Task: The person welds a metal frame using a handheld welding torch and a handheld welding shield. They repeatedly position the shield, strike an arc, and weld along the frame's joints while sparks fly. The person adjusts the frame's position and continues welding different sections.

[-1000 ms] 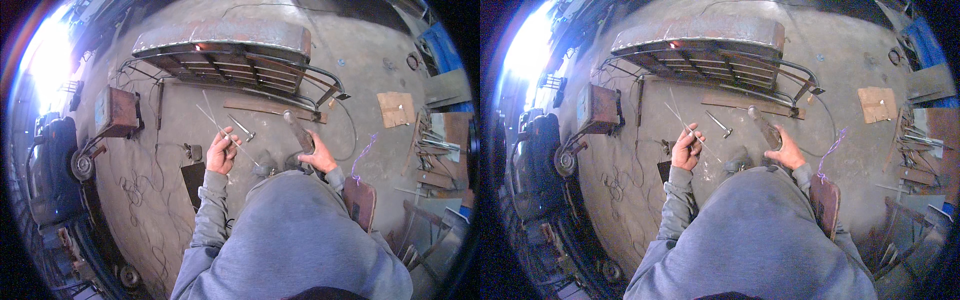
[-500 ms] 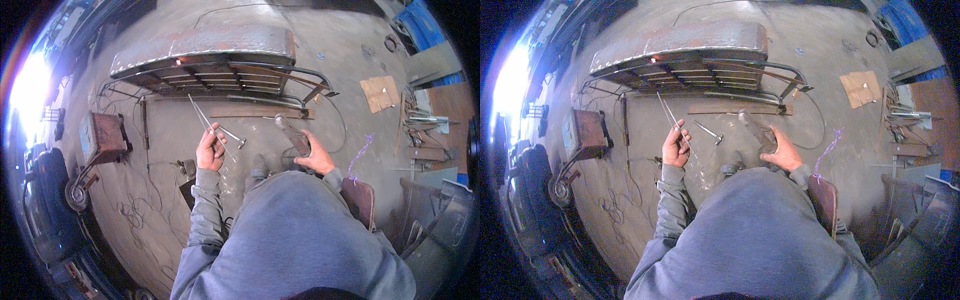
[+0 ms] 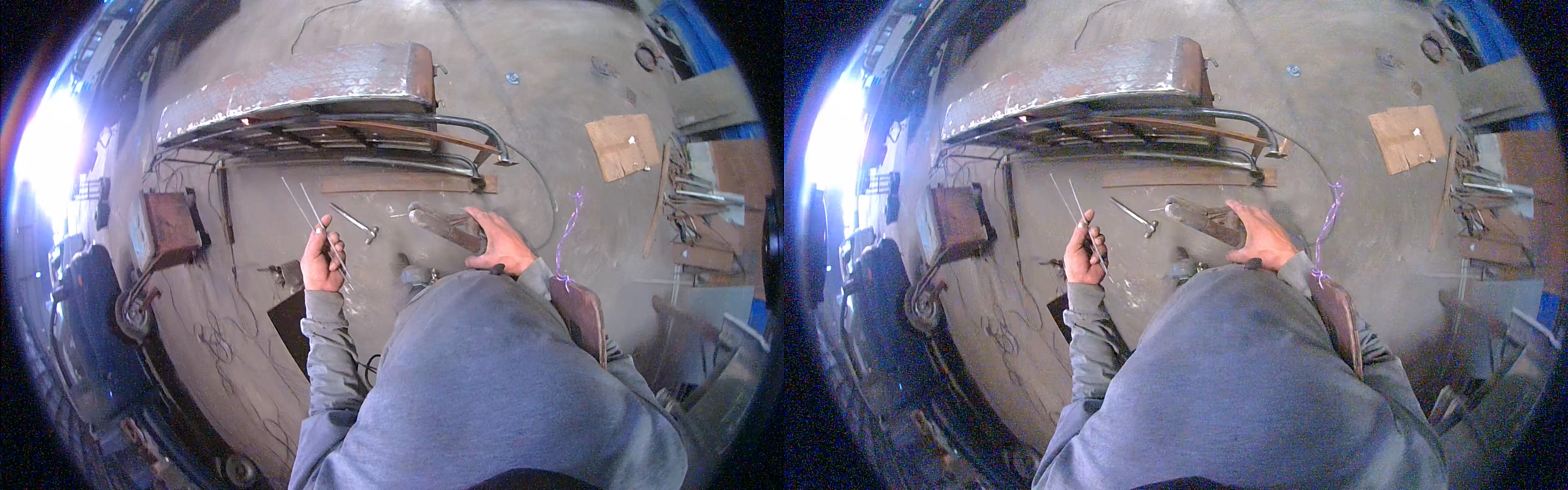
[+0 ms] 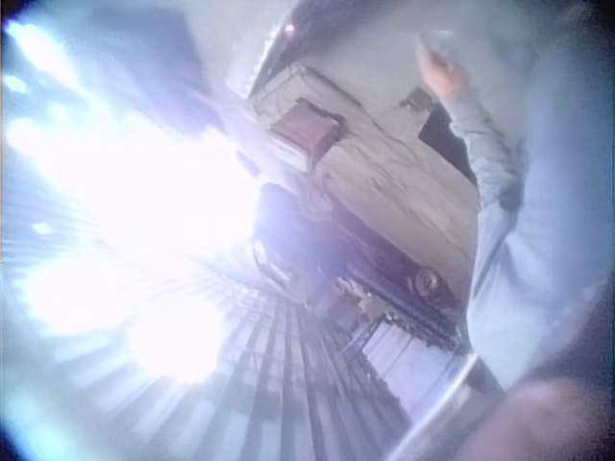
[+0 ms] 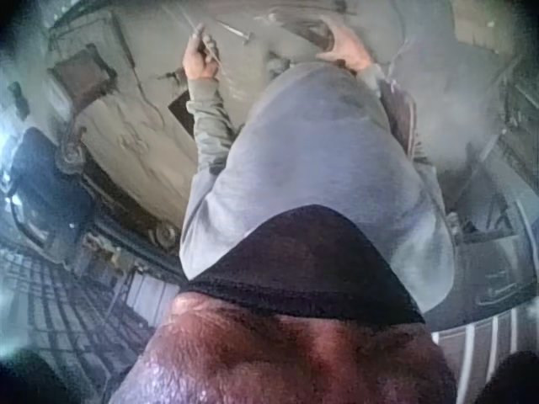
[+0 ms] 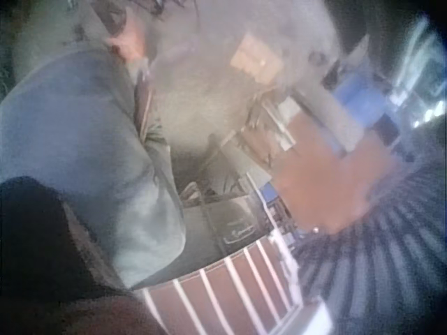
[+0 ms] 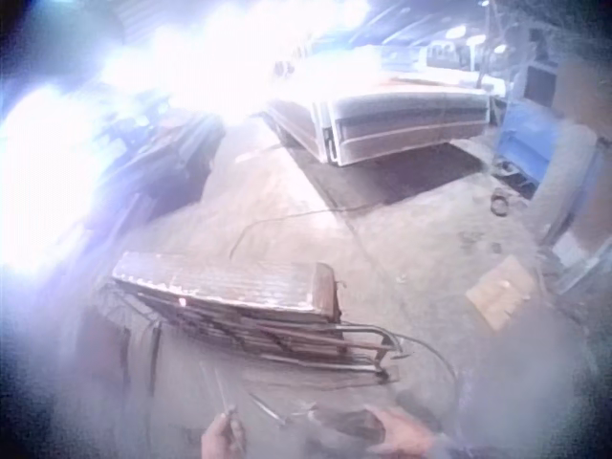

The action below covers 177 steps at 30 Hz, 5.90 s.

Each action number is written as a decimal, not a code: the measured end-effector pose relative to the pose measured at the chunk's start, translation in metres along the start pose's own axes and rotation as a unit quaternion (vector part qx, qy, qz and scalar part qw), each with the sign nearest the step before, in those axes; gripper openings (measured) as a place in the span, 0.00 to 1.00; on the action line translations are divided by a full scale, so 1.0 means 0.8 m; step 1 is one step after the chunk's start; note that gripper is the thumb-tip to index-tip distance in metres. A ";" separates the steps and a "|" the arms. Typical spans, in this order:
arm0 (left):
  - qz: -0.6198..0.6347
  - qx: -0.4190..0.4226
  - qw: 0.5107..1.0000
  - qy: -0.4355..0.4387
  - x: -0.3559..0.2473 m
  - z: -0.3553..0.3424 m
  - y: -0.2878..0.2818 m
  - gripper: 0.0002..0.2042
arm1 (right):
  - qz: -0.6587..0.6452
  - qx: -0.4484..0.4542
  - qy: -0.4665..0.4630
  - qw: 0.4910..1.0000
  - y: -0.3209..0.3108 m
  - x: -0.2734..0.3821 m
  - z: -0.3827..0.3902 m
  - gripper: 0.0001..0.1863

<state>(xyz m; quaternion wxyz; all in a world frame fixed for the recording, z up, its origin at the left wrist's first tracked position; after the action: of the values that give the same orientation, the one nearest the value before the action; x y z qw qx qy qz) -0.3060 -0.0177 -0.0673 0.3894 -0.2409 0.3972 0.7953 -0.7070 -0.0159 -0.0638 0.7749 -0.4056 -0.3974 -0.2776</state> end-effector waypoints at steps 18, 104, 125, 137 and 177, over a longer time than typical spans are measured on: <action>0.026 -0.103 0.994 0.019 0.119 0.071 0.248 0.19 | -0.103 0.167 -0.051 0.979 -0.188 -0.149 0.005 0.57; 0.150 -0.103 0.969 0.170 0.084 0.128 0.133 0.05 | 0.156 -0.031 -0.239 0.958 -0.033 0.006 0.061 0.59; 0.091 -0.154 0.962 0.205 0.097 0.148 0.100 0.08 | 0.116 0.034 -0.261 0.958 0.002 0.041 0.043 0.58; 0.064 -0.259 0.959 0.100 0.186 0.212 -0.012 0.19 | 0.076 0.087 -0.093 0.989 -0.013 0.024 0.047 0.56; -0.296 0.177 0.937 -0.058 0.141 0.093 0.075 0.30 | -0.250 0.064 0.024 0.966 0.134 0.168 -0.130 0.44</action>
<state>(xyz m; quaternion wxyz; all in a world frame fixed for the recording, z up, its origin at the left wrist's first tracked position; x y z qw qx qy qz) -0.4254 0.0688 -0.0769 0.6658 -0.2276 0.4193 0.5737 -0.5145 -0.0631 -0.0312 0.7147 -0.2362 -0.4842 -0.4460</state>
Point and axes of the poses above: each hand's wrist, its own z-axis away from the middle knuckle, its own y-axis out of the palm, x = y × z, the point moved 1 cm from there along -z, towards the middle knuckle, and after that the axes turned 8 degrees about -z, right-handed, at the moved point
